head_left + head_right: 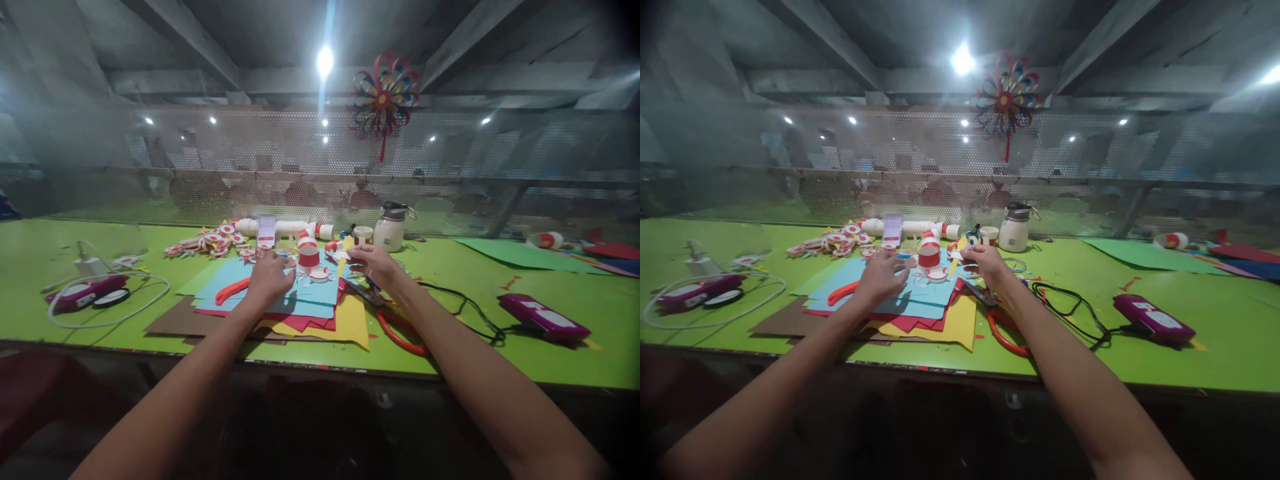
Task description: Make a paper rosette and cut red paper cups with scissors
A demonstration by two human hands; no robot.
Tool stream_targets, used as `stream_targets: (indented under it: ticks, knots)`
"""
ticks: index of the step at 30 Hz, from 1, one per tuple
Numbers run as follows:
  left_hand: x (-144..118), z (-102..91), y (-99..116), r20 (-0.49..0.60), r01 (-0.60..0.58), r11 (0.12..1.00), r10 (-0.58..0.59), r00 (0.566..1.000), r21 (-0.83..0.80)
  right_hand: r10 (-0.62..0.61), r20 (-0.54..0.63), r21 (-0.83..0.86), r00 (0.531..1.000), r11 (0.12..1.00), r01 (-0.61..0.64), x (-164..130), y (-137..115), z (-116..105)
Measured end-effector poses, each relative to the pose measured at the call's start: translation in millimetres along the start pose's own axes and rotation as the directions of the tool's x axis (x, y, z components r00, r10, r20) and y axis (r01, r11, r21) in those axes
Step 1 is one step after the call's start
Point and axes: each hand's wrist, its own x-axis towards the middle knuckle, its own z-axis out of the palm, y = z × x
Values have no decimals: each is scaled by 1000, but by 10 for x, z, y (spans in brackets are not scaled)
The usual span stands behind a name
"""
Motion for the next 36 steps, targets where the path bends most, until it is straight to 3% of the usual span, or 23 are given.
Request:
stream_targets:
  ticks: [3,9,17,26,31,36]
  knots:
    - [183,14,81,87,8,999,-3,996,-53,30,6,-23,1000,999,-29,-6,36,21]
    - [447,190,223,197,131,985,-106,975,-116,55,-8,-61,998,997,-56,-13,86,46]
    - [518,425,359,253,293,930,-235,939,-221,53,-22,-55,998,997,-55,-29,26,58]
    - [546,464,380,353,396,859,-279,893,-323,37,-38,-38,999,999,-38,-31,13,63]
    - [427,348,331,322,431,757,-302,897,-490,41,-23,-20,999,999,-42,-37,-1,66]
    - [306,254,347,359,465,544,-296,885,-699,32,34,15,999,999,-32,-71,5,128]
